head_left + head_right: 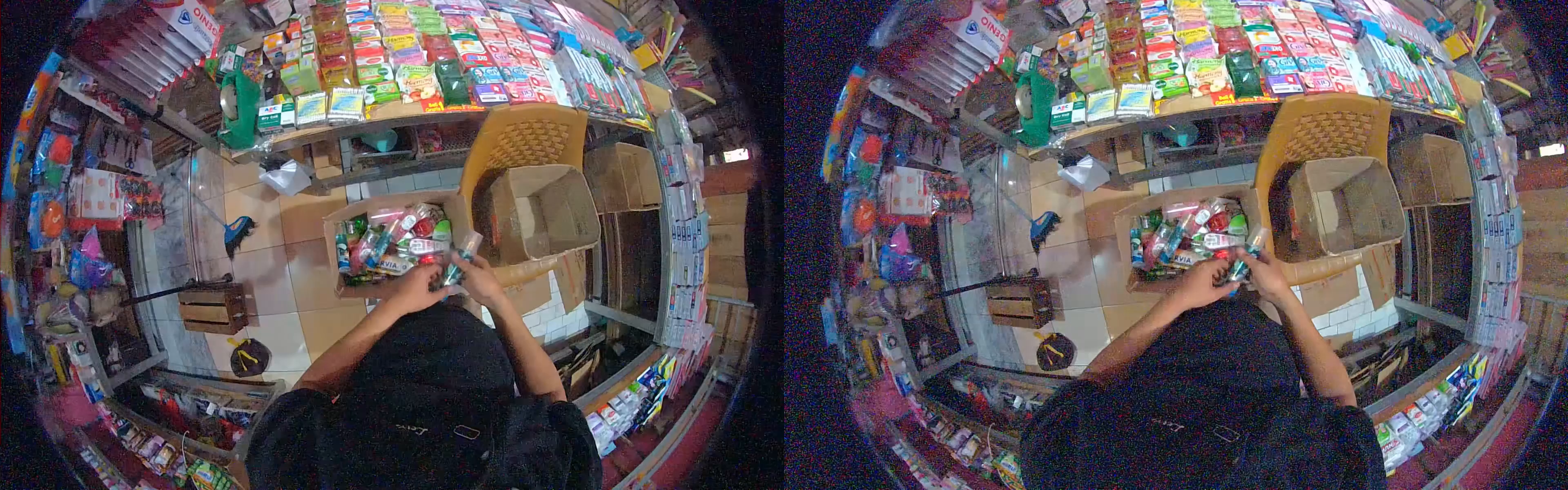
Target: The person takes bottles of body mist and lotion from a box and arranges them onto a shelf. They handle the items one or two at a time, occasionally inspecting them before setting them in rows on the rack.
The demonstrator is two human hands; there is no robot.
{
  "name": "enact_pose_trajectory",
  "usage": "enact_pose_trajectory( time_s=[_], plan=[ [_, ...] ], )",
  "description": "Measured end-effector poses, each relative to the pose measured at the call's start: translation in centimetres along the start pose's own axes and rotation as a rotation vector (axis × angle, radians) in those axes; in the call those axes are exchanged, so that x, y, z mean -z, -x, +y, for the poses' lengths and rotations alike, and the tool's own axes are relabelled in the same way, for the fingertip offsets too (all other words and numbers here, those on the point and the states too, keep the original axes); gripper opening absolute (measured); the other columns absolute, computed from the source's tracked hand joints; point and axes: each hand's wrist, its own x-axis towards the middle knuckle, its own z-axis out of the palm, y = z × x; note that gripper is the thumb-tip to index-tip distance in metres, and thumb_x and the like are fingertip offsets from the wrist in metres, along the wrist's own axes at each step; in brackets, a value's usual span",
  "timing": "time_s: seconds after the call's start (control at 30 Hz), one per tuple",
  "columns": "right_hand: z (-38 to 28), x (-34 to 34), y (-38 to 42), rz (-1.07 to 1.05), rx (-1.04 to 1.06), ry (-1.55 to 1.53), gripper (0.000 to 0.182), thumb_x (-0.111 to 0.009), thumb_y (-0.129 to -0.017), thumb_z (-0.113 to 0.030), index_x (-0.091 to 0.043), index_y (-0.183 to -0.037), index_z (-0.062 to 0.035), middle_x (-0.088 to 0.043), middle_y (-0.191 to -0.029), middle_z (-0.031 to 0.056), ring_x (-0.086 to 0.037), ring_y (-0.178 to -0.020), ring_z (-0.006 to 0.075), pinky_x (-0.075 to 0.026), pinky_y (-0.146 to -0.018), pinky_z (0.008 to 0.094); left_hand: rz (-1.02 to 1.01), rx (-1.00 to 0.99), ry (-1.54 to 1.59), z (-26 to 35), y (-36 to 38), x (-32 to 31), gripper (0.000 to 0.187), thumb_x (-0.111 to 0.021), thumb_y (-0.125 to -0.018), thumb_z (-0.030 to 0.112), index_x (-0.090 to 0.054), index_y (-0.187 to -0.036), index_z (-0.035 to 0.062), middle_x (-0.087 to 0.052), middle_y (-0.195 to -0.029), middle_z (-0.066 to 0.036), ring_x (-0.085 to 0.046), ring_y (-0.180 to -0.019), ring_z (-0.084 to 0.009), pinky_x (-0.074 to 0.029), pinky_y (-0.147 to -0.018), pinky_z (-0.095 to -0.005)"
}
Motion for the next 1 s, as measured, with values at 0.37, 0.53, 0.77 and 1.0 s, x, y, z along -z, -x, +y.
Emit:
enact_pose_trajectory(
  time_s=[0.37, 0.53, 0.77, 1.0],
  plan=[
    [1.0, 1.1, 5.3, 0.278, 0.062, -0.314, 0.022, -0.064, -0.090, -0.017, -0.056, -0.106, -0.0036, -0.064, -0.088, 0.0072, -0.065, -0.079, 0.0195, -0.053, -0.068, 0.0344, 0.267, 0.496, -0.716, -11.1, -6.9, 1.4, 0.023, -0.064, -0.081, 0.020, -0.068, -0.091, 0.0006, -0.069, -0.096, -0.019, -0.069, -0.089, -0.0331, -0.057, -0.074, -0.0426],
    [3.5, 2.5, 5.9, 0.191, 0.144, -0.300, 0.023, -0.061, -0.089, -0.008, -0.054, -0.109, 0.0013, -0.064, -0.088, 0.0102, -0.064, -0.076, 0.0221, -0.053, -0.067, 0.0350, 0.202, 0.428, -0.727, -14.3, -8.6, 1.2, 0.023, -0.065, -0.079, 0.020, -0.069, -0.090, 0.0008, -0.069, -0.090, -0.019, -0.069, -0.085, -0.0323, -0.057, -0.070, -0.0409],
    [2.9, 1.5, 5.2, 0.192, 0.080, 0.046, 0.027, -0.063, -0.086, -0.008, -0.057, -0.110, 0.0032, -0.066, -0.093, 0.0104, -0.064, -0.076, 0.0184, -0.053, -0.069, 0.0326, 0.204, 0.250, -0.556, -12.1, -7.9, 2.8, 0.040, -0.070, -0.077, 0.031, -0.066, -0.098, -0.0027, -0.067, -0.086, -0.023, -0.067, -0.080, -0.0378, -0.054, -0.069, -0.0456],
    [-0.8, -1.5, 4.6, 0.102, 0.224, 0.390, 0.026, -0.066, -0.084, -0.010, -0.063, -0.108, 0.0000, -0.068, -0.097, 0.0069, -0.064, -0.083, 0.0149, -0.052, -0.075, 0.0311, 0.166, -0.039, -0.069, 0.2, -3.7, 0.8, 0.037, -0.062, -0.086, 0.036, -0.058, -0.090, -0.0002, -0.063, -0.073, -0.020, -0.063, -0.070, -0.0385, -0.048, -0.063, -0.0461]
  ],
)
